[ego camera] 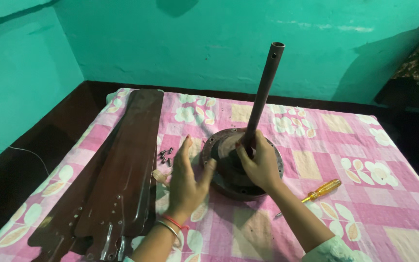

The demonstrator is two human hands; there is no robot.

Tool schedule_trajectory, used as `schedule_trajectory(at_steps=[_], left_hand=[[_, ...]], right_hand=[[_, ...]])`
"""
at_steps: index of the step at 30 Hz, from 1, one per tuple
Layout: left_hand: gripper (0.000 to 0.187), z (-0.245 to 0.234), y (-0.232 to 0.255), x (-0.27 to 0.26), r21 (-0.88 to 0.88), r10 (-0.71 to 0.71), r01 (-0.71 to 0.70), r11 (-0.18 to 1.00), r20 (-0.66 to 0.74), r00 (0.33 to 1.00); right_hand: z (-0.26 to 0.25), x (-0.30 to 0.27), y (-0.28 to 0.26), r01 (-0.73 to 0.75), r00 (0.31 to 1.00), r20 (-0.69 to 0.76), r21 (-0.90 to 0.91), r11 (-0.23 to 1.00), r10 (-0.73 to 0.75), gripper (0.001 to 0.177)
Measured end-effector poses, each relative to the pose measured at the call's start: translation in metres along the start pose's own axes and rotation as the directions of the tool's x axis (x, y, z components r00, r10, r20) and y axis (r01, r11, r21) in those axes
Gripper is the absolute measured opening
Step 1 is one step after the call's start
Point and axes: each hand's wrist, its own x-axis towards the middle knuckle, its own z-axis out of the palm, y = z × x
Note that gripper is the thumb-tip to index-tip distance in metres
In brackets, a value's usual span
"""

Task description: The person assembles a ceiling fan motor by inserting a metal rod into the motor housing, aligning the stator and rotor, and securing the assembly with screws using a screwdriver. The person handles the motor housing, metal rod, and screws throughout the process.

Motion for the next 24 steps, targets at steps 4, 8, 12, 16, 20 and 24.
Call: schedule_trajectory(at_steps=[4,8,12,16,20,24], left_hand=[[0.022,-0.023,-0.027,0.016,0.232,-0.134,0.12,0.965,0.047,0.99],[0.01,-0.037,-0.039,0.025,0.419,-0.18,0.109,0.902,0.133,0.975],[0.012,-0.038,-0.037,0.02,0.509,-0.272,0.098,0.855,0.279,0.921],[0.007,-0.033,-0.033,0.017,0.584,-0.217,-0.016,0.812,0.327,0.92],[0.008,-0.026,-0.028,0.012,0.651,-0.246,-0.053,0.757,0.359,0.9],[0.019,-0.019,-0.022,0.01,0.639,-0.23,-0.026,0.769,0.315,0.921]], right_hand=[[-0.002,-0.004,-0.008,0.129,0.991,-0.017,-0.073,0.989,-0.131,0.045],[-0.003,-0.003,-0.015,0.051,0.999,0.021,-0.092,0.994,-0.049,0.044],[-0.005,-0.004,-0.017,0.004,1.0,0.026,-0.097,0.995,-0.001,0.041],[-0.006,-0.004,-0.015,-0.018,1.0,-0.021,-0.113,0.993,0.015,0.035],[-0.006,-0.004,-0.012,-0.055,0.997,-0.064,-0.141,0.988,0.046,0.028],[-0.007,-0.006,-0.01,-0.149,0.988,-0.049,-0.13,0.98,0.144,0.031]])
